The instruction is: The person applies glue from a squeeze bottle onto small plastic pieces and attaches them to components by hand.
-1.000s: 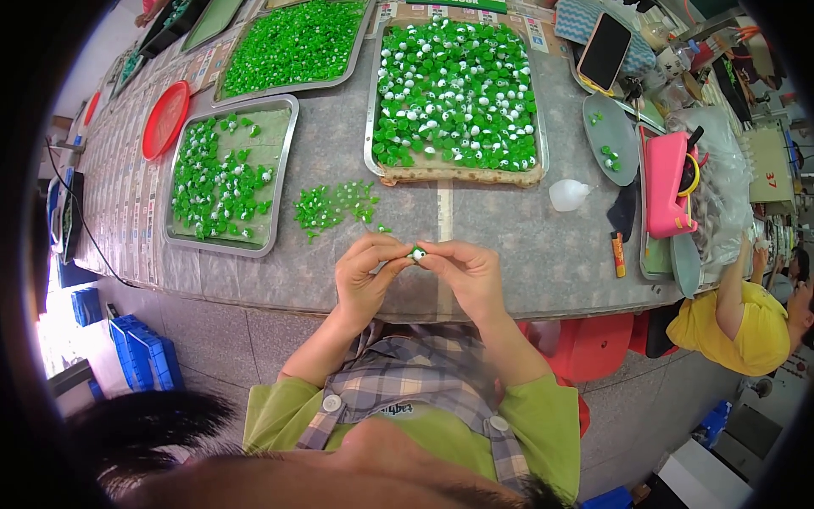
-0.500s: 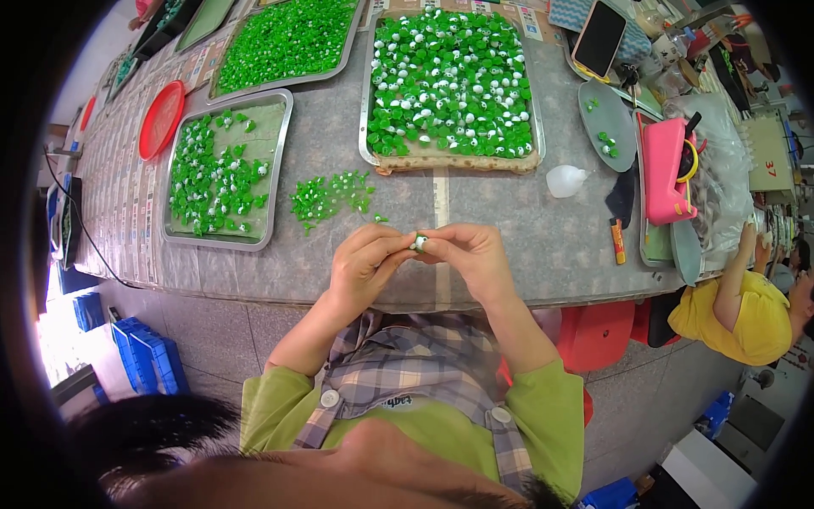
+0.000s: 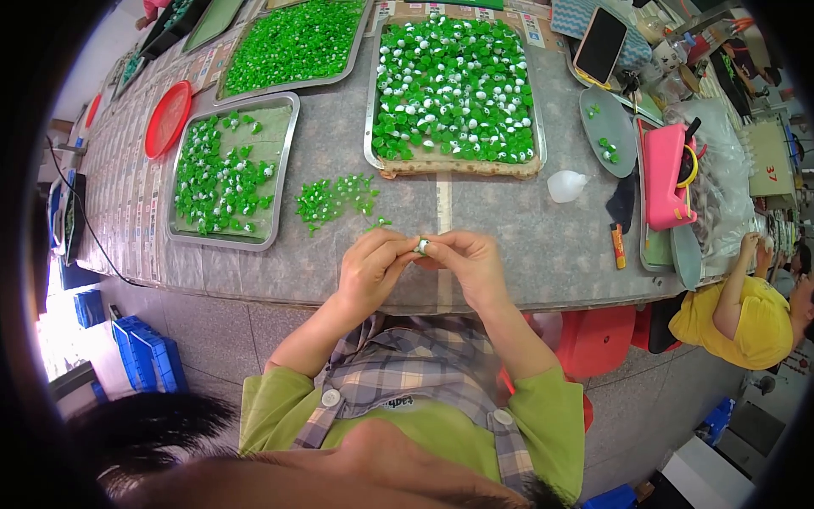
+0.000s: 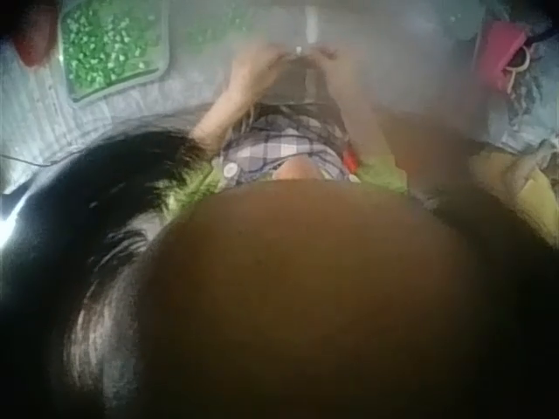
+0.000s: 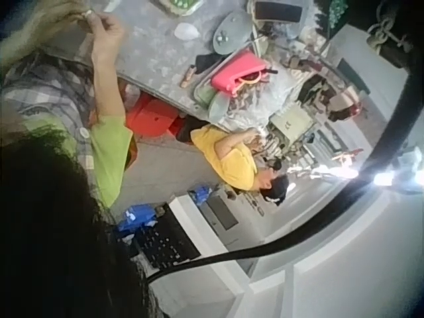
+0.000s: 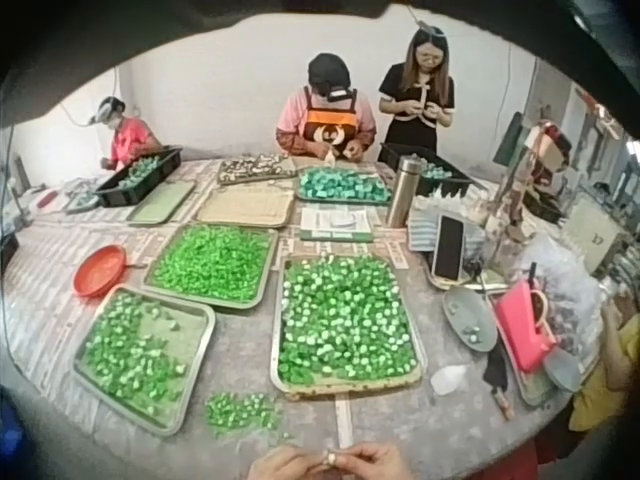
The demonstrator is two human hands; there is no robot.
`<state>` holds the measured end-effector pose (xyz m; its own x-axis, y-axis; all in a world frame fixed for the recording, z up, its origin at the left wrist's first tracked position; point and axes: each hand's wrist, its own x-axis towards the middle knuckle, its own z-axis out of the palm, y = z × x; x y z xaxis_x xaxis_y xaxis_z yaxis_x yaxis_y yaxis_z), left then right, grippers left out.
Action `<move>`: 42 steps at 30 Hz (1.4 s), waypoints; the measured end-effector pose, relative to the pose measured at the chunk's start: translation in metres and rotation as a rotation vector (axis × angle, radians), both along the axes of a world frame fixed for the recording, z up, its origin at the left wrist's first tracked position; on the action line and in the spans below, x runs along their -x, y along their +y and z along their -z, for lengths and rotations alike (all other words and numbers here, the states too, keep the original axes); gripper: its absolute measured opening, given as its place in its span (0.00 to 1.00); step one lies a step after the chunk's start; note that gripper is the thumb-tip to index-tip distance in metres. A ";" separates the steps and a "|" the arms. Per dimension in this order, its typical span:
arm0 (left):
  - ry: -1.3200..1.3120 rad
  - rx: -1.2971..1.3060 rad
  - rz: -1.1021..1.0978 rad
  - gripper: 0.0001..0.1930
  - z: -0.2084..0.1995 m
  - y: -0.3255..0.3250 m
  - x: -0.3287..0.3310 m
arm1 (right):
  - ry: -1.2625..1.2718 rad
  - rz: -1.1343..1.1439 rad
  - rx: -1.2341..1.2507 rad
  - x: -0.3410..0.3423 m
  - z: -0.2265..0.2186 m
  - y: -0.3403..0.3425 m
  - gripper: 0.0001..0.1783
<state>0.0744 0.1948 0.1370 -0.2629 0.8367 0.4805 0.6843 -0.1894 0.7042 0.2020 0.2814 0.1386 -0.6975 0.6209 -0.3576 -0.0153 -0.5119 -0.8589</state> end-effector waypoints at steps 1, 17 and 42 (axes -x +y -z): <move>-0.019 0.001 -0.010 0.10 0.001 -0.001 -0.001 | -0.007 0.004 0.004 0.000 0.001 -0.001 0.06; 0.061 0.000 -0.957 0.07 -0.010 -0.057 0.132 | -0.333 0.896 -1.052 -0.068 0.023 0.071 0.17; -0.920 0.275 -0.123 0.06 0.002 -0.006 0.017 | 0.119 0.165 -0.335 -0.016 0.014 0.006 0.20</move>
<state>0.0573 0.1893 0.1345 -0.5319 0.8305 -0.1654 -0.1524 0.0983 0.9834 0.2180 0.2872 0.1250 -0.6026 0.7971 -0.0389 -0.1835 -0.1859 -0.9653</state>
